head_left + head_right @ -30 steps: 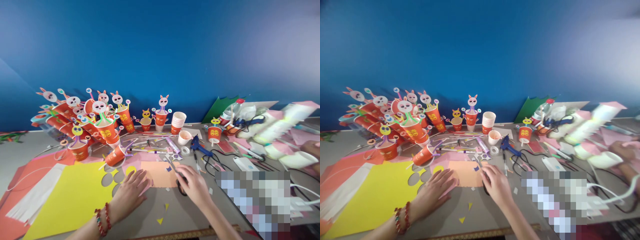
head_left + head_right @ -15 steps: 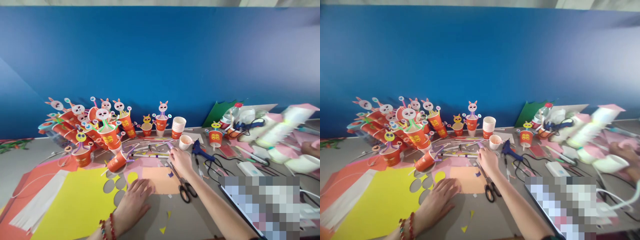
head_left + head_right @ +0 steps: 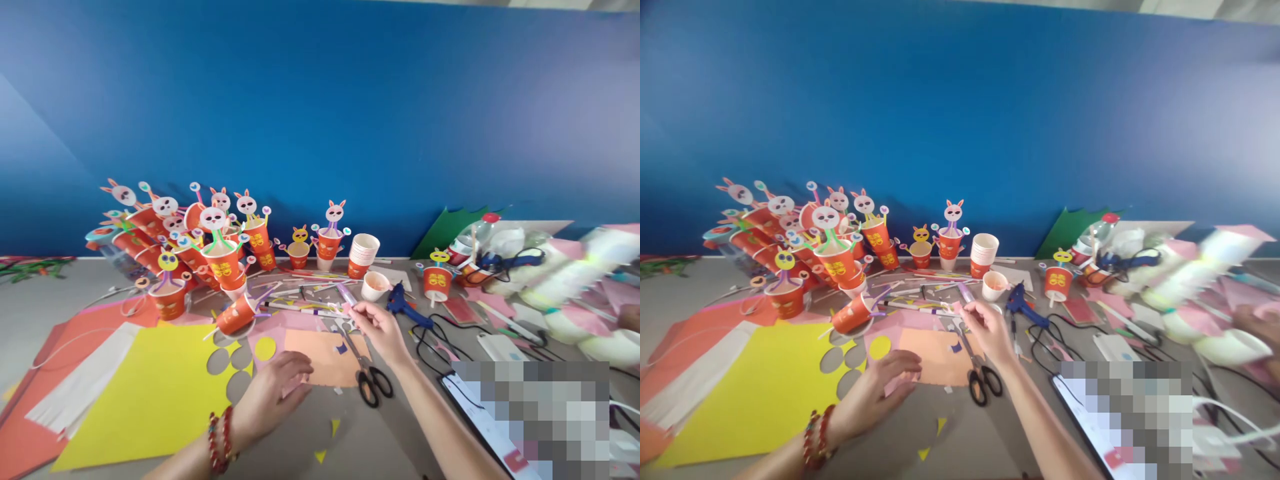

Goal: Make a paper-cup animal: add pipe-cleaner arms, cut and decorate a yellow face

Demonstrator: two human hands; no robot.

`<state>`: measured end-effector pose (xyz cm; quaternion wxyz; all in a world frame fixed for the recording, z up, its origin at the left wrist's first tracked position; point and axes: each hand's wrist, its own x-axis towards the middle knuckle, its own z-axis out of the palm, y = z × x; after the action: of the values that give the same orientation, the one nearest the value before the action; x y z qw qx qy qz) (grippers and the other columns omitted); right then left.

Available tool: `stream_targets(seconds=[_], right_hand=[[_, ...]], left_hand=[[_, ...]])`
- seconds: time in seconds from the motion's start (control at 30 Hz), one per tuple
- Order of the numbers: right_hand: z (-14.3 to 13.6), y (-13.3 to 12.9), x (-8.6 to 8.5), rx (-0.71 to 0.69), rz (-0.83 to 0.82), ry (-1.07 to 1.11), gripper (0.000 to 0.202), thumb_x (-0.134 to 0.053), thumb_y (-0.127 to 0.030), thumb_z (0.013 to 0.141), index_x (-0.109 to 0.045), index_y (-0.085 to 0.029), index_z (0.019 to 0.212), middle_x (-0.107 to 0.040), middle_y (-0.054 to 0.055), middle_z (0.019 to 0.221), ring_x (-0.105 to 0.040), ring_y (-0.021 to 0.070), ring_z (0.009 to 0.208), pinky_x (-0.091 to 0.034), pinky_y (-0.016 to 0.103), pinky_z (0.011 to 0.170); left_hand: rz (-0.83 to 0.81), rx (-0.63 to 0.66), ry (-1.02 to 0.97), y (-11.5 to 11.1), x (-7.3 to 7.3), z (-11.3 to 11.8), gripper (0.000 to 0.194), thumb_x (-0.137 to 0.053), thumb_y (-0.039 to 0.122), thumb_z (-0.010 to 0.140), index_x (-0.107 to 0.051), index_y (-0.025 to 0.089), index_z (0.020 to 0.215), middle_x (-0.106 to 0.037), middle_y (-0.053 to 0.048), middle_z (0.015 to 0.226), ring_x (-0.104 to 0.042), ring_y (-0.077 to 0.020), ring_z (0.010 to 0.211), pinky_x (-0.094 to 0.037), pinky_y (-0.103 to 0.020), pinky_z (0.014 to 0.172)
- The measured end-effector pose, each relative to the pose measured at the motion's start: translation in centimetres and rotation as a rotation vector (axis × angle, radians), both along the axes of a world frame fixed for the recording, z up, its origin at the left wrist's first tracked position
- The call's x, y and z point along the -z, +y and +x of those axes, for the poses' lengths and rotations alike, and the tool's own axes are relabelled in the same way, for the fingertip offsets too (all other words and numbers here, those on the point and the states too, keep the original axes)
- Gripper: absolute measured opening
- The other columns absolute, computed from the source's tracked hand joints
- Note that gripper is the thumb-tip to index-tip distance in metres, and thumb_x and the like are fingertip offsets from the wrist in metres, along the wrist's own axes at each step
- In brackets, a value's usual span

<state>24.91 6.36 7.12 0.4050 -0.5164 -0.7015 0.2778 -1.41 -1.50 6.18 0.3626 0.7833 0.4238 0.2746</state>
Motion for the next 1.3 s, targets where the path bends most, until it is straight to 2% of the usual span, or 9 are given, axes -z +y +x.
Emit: stream_targets(seconds=[0.1, 0.2, 0.3, 0.4, 0.5, 0.7, 0.83, 1.07, 1.3], right_hand=[[-1.1, -2.2, -0.4, -0.059, 0.179, -0.043, 0.026, -0.050, -0.034, 0.098, -0.059, -0.019, 0.079, -0.067, 0.006, 0.084, -0.059, 0.0153, 0.068, -0.047, 0.025, 0.061], [-1.9, -4.2, 0.1, -0.172, 0.445, -0.248, 0.015, -0.051, -0.021, 0.097, -0.066, -0.019, 0.095, -0.071, 0.008, 0.094, -0.065, 0.0182, 0.080, -0.051, 0.027, 0.071], [-2.2, -5.5, 0.9, -0.249, 0.651, -0.405, 0.017, -0.053, -0.016, 0.096, -0.067, -0.019, 0.104, -0.074, 0.009, 0.096, -0.069, 0.0199, 0.083, -0.052, 0.029, 0.076], [-2.4, -6.4, 1.5, -0.274, 0.690, -0.430, 0.021, -0.053, -0.014, 0.095, -0.067, -0.019, 0.110, -0.075, 0.009, 0.098, -0.069, 0.0202, 0.084, -0.054, 0.030, 0.076], [-2.7, -7.1, 1.7, -0.253, 0.565, -0.298, 0.027, -0.050, -0.012, 0.094, -0.063, -0.020, 0.117, -0.073, 0.010, 0.104, -0.069, 0.0216, 0.091, -0.055, 0.031, 0.077], [-4.2, -8.0, 1.7, -0.242, -0.208, 0.275, 0.020, -0.051, -0.034, 0.098, -0.059, -0.019, 0.087, -0.064, 0.002, 0.075, -0.058, 0.0126, 0.059, -0.048, 0.023, 0.055], [-4.5, -7.8, 2.0, -0.274, -0.445, 0.433, 0.029, -0.059, -0.043, 0.093, -0.056, -0.018, 0.078, -0.060, -0.001, 0.068, -0.053, 0.0101, 0.055, -0.042, 0.021, 0.052], [-4.7, -8.0, 2.2, -0.237, -0.466, 0.455, 0.035, -0.059, -0.049, 0.092, -0.056, -0.018, 0.076, -0.055, -0.003, 0.066, -0.050, 0.0093, 0.051, -0.039, 0.021, 0.050], [-4.7, -8.6, 2.7, -0.131, -0.170, 0.139, 0.031, -0.051, -0.039, 0.098, -0.054, -0.020, 0.074, -0.057, 0.000, 0.069, -0.055, 0.0139, 0.063, -0.042, 0.022, 0.058]], left_hand=[[-0.315, -0.039, -0.291, 0.0, -0.9, 1.9, 0.026, -0.053, 0.038, 0.094, -0.068, 0.019, 0.104, -0.071, -0.010, 0.104, -0.065, -0.0212, 0.095, -0.050, -0.032, 0.085], [-0.537, -0.067, -0.594, -0.2, -1.0, 3.6, 0.037, -0.055, 0.050, 0.092, -0.066, 0.015, 0.098, -0.069, -0.010, 0.093, -0.064, -0.0195, 0.087, -0.050, -0.029, 0.076], [-0.663, -0.140, -0.761, -0.5, -0.4, 4.5, 0.042, -0.059, 0.056, 0.089, -0.062, 0.014, 0.087, -0.064, -0.005, 0.079, -0.061, -0.0155, 0.075, -0.047, -0.026, 0.067], [-0.713, -0.184, -0.793, -0.6, 0.3, 4.7, 0.039, -0.064, 0.053, 0.086, -0.058, 0.015, 0.078, -0.060, -0.001, 0.071, -0.057, -0.0122, 0.066, -0.045, -0.024, 0.063], [-0.663, -0.184, -0.766, -0.6, 0.9, 4.6, 0.038, -0.067, 0.051, 0.085, -0.056, 0.016, 0.076, -0.060, -0.001, 0.070, -0.055, -0.0120, 0.065, -0.045, -0.024, 0.064], [-0.393, -0.121, -0.631, -0.6, 1.6, 4.7, 0.034, -0.055, 0.045, 0.095, -0.058, 0.016, 0.078, -0.056, -0.001, 0.074, -0.051, -0.0123, 0.070, -0.042, -0.024, 0.067], [-0.365, -0.110, -0.582, -0.8, 2.0, 4.8, 0.032, -0.053, 0.044, 0.096, -0.057, 0.016, 0.080, -0.057, -0.002, 0.076, -0.052, -0.0131, 0.070, -0.042, -0.024, 0.066], [-0.324, -0.163, -0.542, -0.8, 2.4, 4.6, 0.030, -0.053, 0.043, 0.096, -0.056, 0.017, 0.081, -0.058, -0.003, 0.077, -0.052, -0.0142, 0.072, -0.042, -0.024, 0.068], [-0.430, -0.176, -0.594, -0.5, 2.9, 4.9, 0.034, -0.057, 0.049, 0.092, -0.055, 0.017, 0.080, -0.056, -0.001, 0.075, -0.051, -0.0140, 0.071, -0.041, -0.025, 0.067]])
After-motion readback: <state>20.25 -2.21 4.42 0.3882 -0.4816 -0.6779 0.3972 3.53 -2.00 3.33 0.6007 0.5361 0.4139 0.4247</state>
